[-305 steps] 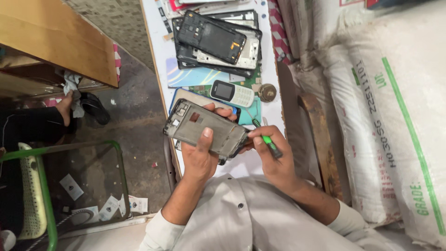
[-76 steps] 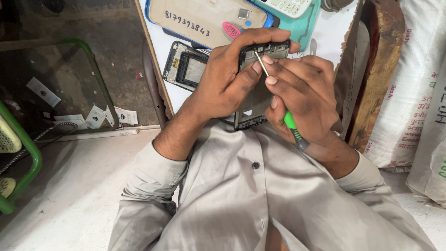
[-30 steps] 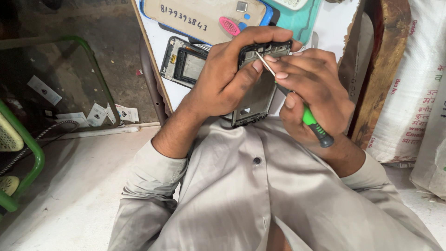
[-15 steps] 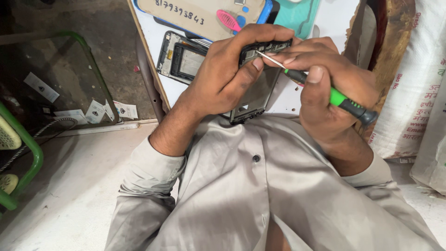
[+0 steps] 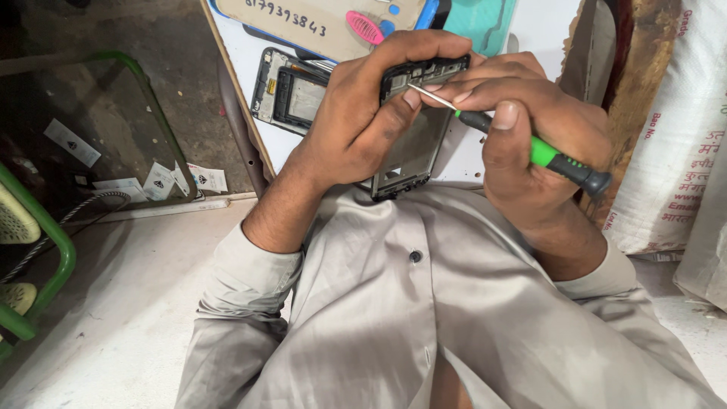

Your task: The person picks up a phone from a cluttered workbench, holds it on their lap, and uses a screwdriver to pry and unscrew the back cover and internal components. They continue working on the phone body at the bench, occasionally setting it down and picking it up again.

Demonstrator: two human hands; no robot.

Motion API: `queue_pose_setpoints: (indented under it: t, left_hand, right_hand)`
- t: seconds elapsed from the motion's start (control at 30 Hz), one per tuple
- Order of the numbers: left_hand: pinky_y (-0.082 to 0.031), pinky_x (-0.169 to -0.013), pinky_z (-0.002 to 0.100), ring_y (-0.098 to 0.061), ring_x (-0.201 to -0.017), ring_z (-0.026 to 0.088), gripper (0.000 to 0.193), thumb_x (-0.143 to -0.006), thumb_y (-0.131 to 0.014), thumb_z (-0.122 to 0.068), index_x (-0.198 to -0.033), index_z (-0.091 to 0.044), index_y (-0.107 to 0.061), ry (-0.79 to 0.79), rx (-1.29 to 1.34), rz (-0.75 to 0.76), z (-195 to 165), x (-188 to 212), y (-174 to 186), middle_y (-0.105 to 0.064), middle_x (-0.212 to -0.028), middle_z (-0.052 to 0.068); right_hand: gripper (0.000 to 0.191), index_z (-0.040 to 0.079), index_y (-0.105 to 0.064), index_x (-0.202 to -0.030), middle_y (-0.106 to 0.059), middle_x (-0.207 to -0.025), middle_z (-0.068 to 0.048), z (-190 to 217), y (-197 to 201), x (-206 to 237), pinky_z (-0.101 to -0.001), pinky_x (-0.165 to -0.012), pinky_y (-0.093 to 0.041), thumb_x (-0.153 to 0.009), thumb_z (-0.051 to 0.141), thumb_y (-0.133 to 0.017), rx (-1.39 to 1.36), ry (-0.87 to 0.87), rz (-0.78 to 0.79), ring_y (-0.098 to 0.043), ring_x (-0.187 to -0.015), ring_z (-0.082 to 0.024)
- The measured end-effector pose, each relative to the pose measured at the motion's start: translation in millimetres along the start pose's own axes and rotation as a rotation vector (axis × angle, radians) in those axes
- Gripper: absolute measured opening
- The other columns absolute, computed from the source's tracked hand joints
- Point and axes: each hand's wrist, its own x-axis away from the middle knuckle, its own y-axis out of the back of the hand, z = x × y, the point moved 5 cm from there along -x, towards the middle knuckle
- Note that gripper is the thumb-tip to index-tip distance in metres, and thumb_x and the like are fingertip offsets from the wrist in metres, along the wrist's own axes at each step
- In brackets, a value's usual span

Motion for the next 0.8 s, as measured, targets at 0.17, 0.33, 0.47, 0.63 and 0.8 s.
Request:
queue_pose_setpoints:
  t: [0.17,0.33,0.47,0.63,0.8]
  left_hand:
    - [-0.053,-0.114,0.034,-0.069,-0.135,0.026,0.031,-0.117,-0.052,-0.016,-0.145,-0.003,-0.048,0.007,0.011,0.012,-1,-1,0,-0.063,-0.145,0.012]
    - [-0.055,-0.118,0.036,-0.068,-0.134,0.028,0.032,-0.112,-0.052,-0.009,-0.142,-0.002,-0.047,0.002,0.036,0.009,-5,-2,1,-0.063,-0.143,0.014]
    - [-0.053,-0.119,0.035,-0.067,-0.135,0.028,0.033,-0.11,-0.052,-0.008,-0.143,-0.002,-0.048,0.008,0.021,0.01,-7,-4,1,-0.063,-0.142,0.014]
    - [-0.053,-0.118,0.035,-0.067,-0.134,0.028,0.034,-0.109,-0.052,-0.007,-0.142,-0.001,-0.049,0.01,0.004,0.013,-9,-5,1,-0.064,-0.141,0.014]
    - [-0.054,-0.118,0.035,-0.068,-0.134,0.027,0.038,-0.109,-0.052,-0.007,-0.146,-0.002,-0.048,0.029,0.02,0.012,-8,-5,0,-0.063,-0.142,0.014]
  right_hand:
    - [0.03,-0.003,-0.063,-0.11,-0.074,-0.109,-0.018,-2,2,0,-0.0389,-0.098,-0.057,-0.121,0.02,-0.047,-0.008,0.027,-0.008,-0.075,-0.099,-0.026]
    - [0.033,-0.001,-0.062,-0.112,-0.074,-0.111,-0.017,-2,4,4,-0.0413,-0.101,-0.057,-0.121,0.027,-0.047,-0.064,0.013,-0.015,-0.074,-0.101,-0.025]
    - [0.033,-0.002,-0.061,-0.115,-0.073,-0.113,-0.018,-4,3,4,-0.0414,-0.101,-0.058,-0.121,0.028,-0.048,-0.037,0.044,-0.02,-0.074,-0.104,-0.028]
    - [0.032,-0.002,-0.06,-0.114,-0.073,-0.113,-0.018,-2,2,2,-0.0395,-0.099,-0.057,-0.121,0.027,-0.049,0.0,0.065,-0.004,-0.074,-0.104,-0.028]
    - [0.028,-0.003,-0.06,-0.115,-0.073,-0.116,-0.019,5,1,1,-0.0372,-0.098,-0.057,-0.122,0.022,-0.048,0.074,0.054,0.038,-0.073,-0.107,-0.028]
